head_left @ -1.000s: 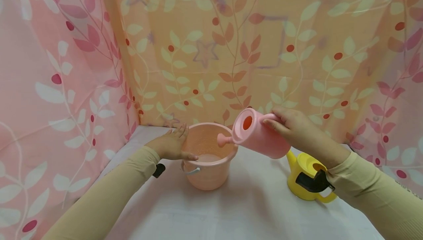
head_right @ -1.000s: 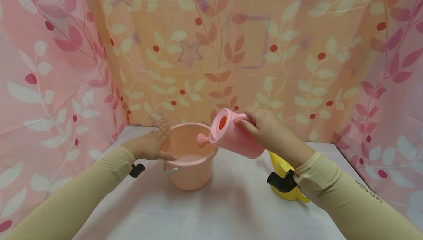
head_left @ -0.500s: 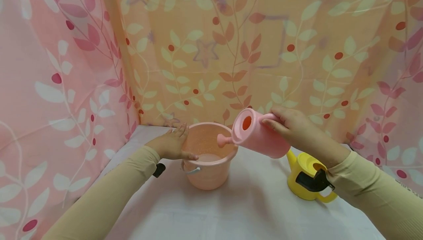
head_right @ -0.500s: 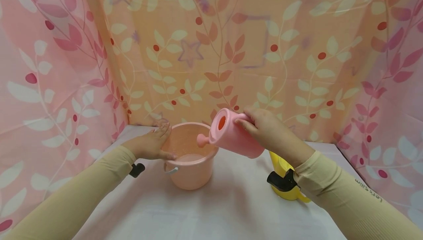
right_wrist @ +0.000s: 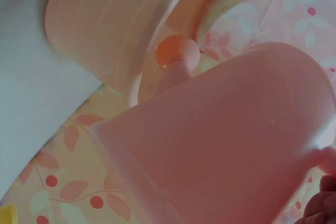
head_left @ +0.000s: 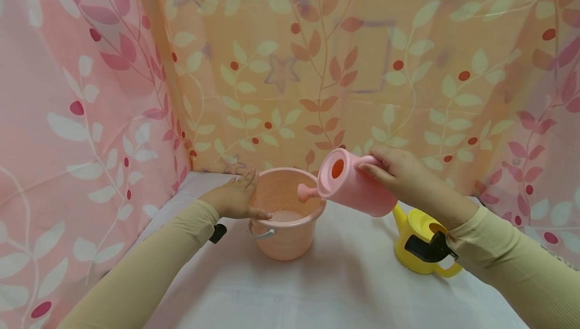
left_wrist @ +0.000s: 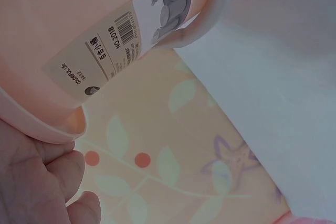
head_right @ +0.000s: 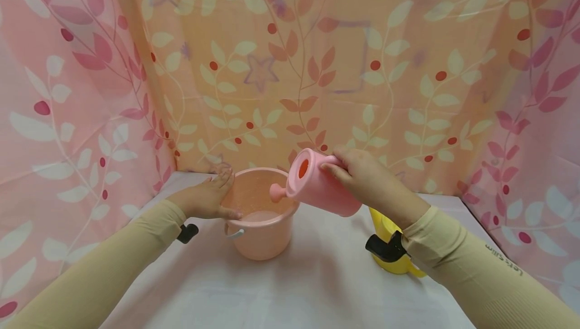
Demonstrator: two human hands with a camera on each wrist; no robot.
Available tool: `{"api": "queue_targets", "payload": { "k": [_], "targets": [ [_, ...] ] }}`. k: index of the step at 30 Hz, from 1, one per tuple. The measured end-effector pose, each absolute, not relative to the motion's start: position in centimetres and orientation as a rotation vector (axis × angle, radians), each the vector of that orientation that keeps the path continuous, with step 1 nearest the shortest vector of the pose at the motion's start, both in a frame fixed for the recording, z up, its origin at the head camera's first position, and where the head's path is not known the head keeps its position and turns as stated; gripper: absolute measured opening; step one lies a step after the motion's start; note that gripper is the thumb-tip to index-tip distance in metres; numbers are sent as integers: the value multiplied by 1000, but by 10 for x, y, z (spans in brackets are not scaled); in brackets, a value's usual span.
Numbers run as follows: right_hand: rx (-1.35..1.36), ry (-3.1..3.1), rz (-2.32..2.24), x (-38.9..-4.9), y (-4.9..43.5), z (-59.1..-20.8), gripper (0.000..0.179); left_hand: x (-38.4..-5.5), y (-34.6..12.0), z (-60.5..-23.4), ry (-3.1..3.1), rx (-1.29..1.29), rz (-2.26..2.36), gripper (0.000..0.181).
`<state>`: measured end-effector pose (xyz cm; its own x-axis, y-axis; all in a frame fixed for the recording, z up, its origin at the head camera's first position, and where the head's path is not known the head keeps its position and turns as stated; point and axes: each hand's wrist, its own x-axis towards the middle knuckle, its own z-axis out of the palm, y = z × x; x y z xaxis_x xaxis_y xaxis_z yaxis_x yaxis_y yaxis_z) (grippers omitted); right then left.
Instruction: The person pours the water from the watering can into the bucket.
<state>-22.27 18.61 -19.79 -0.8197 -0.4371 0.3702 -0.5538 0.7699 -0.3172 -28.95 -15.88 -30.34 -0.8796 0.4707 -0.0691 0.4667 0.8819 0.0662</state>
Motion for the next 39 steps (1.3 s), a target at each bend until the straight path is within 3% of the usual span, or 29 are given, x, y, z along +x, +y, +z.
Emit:
{"api": "queue_targets", "payload": {
  "k": [39],
  "targets": [
    [776, -2708, 530, -223, 184, -194, 21, -286, -157, -299, 2951, 725, 76, 120]
  ]
}}
